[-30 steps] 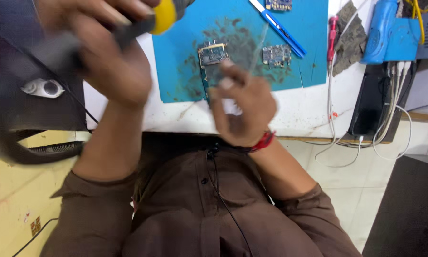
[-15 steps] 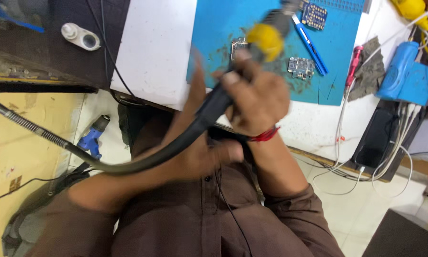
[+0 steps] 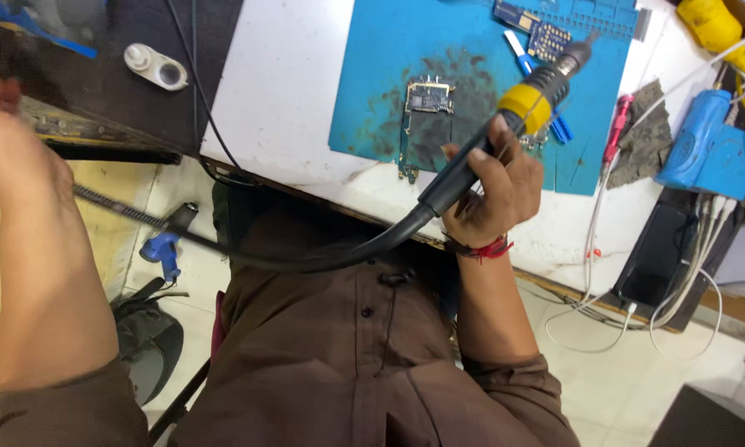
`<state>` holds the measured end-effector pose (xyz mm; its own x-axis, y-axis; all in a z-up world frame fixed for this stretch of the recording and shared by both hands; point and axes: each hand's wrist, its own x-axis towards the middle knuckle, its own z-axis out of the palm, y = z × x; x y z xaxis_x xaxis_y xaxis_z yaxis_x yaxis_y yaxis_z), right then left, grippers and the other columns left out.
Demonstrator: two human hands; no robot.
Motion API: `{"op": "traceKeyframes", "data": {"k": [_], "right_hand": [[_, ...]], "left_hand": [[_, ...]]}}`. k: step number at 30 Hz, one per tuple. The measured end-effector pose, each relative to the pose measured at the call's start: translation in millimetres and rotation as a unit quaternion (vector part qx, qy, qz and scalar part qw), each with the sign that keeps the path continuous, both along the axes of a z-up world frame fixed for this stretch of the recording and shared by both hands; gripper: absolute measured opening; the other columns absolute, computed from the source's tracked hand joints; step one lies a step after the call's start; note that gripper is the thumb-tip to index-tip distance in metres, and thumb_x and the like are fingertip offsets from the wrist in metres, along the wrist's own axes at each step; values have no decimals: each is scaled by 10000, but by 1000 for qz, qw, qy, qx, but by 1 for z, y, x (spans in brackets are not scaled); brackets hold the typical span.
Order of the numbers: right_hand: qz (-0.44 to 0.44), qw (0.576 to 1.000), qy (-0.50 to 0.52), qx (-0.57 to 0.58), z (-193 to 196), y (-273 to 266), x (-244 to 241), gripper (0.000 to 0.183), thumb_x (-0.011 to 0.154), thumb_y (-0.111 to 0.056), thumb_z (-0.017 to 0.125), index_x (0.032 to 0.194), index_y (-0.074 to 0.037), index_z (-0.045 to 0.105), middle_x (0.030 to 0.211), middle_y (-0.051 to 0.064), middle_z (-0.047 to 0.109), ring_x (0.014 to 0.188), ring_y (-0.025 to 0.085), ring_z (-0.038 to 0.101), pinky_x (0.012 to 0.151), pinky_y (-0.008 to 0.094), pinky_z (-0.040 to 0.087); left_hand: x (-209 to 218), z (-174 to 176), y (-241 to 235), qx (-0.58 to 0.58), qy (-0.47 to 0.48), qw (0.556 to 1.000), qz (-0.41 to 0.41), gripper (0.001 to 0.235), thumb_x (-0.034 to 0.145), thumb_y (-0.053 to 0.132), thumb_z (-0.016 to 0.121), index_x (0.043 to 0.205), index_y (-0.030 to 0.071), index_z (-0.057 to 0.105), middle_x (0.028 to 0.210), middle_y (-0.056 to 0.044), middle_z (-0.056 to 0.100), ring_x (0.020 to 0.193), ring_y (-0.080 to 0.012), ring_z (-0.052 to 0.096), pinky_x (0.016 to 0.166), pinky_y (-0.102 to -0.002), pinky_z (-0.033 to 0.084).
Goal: The person uses a hot air gun and tweezers to heat and adjust components on a small circuit board. They then use a soldering iron to solder connections on the board.
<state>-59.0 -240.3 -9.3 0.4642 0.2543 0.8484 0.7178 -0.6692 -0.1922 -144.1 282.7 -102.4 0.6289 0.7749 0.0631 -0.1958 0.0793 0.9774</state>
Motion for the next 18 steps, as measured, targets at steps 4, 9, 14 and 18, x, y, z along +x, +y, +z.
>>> {"op": "traceKeyframes", "data": {"k": [4,9,14,18], "right_hand": [[21,1000,14,16,-1,0,1,441,876,-88,923,1156,-81,583,1270,224,685,963,330,716,820,392,509],[24,999,12,20,-2,1,2,465,860,-79,932,1158,-82,575,1259,234,688,923,316,703,794,379,470],[25,999,16,14,-2,3,2,470,865,-49,931,1170,-84,575,1268,230,683,922,318,687,808,381,479],[16,999,26,19,0,4,1,471,864,-44,937,1166,-81,578,1257,217,693,948,321,684,817,382,486]], "left_hand": [[7,-6,-11,56,45,997,-2,331,921,41,482,1202,119,638,1154,-11,669,1088,-138,644,987,-309,507],[15,16,-28,99,39,994,-31,372,968,-26,509,1304,57,645,1268,-30,644,1158,-151,606,976,-312,448],[11,34,-34,66,116,991,-32,393,950,47,468,1295,86,651,1232,14,676,1113,-90,598,944,-244,458],[14,71,-84,124,64,990,20,227,1048,121,574,1265,64,609,1223,-10,659,1099,-125,624,913,-282,506]]}}
